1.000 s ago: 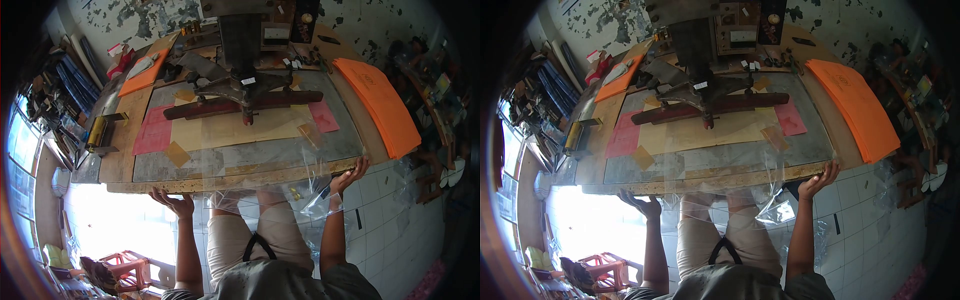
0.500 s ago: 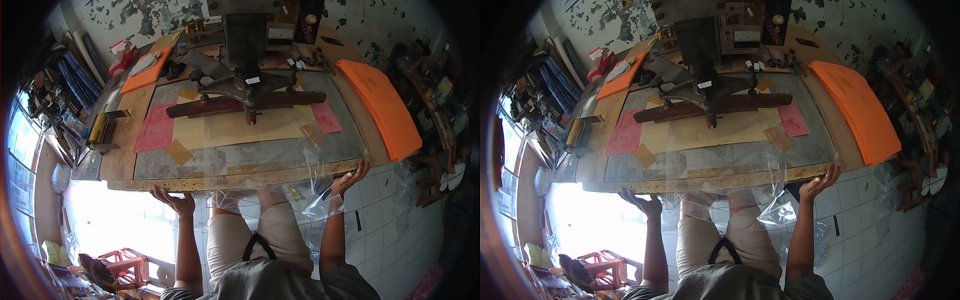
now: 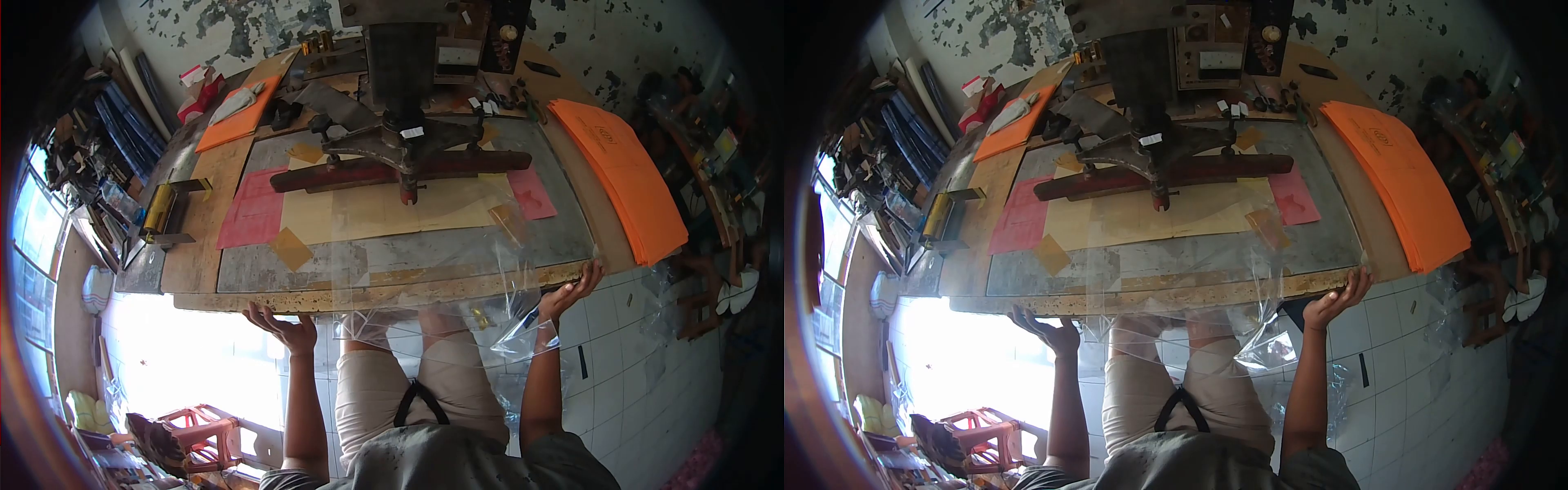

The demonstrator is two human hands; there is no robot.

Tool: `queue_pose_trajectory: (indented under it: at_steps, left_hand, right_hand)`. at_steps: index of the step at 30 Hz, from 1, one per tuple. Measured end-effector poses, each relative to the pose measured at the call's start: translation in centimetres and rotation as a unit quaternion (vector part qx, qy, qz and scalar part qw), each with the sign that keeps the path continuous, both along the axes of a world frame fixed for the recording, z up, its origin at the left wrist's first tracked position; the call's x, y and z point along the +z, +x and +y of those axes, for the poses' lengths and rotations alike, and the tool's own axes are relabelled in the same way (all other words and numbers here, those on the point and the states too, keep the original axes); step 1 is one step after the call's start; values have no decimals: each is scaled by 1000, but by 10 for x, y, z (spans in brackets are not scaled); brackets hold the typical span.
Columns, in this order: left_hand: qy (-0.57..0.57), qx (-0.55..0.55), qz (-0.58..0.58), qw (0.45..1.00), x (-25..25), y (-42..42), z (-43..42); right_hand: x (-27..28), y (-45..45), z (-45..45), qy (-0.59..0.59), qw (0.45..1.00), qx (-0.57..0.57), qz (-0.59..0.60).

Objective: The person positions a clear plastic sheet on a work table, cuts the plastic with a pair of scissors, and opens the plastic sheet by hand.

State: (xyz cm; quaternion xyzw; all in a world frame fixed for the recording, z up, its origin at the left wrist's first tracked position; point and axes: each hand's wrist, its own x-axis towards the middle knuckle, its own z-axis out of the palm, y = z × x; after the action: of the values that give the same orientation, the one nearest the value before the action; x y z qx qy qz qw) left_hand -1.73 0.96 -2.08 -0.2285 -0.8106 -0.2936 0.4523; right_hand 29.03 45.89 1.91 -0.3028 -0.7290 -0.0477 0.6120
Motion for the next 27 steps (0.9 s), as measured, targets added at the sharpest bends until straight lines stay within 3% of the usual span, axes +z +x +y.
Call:
queue_pose_trajectory:
  at_steps: [27]
  left_hand:
    - [6,-4,0,1000,-3,-1,-1]
  right_hand:
    - [-2,1,1,-1,1000,-3,0]
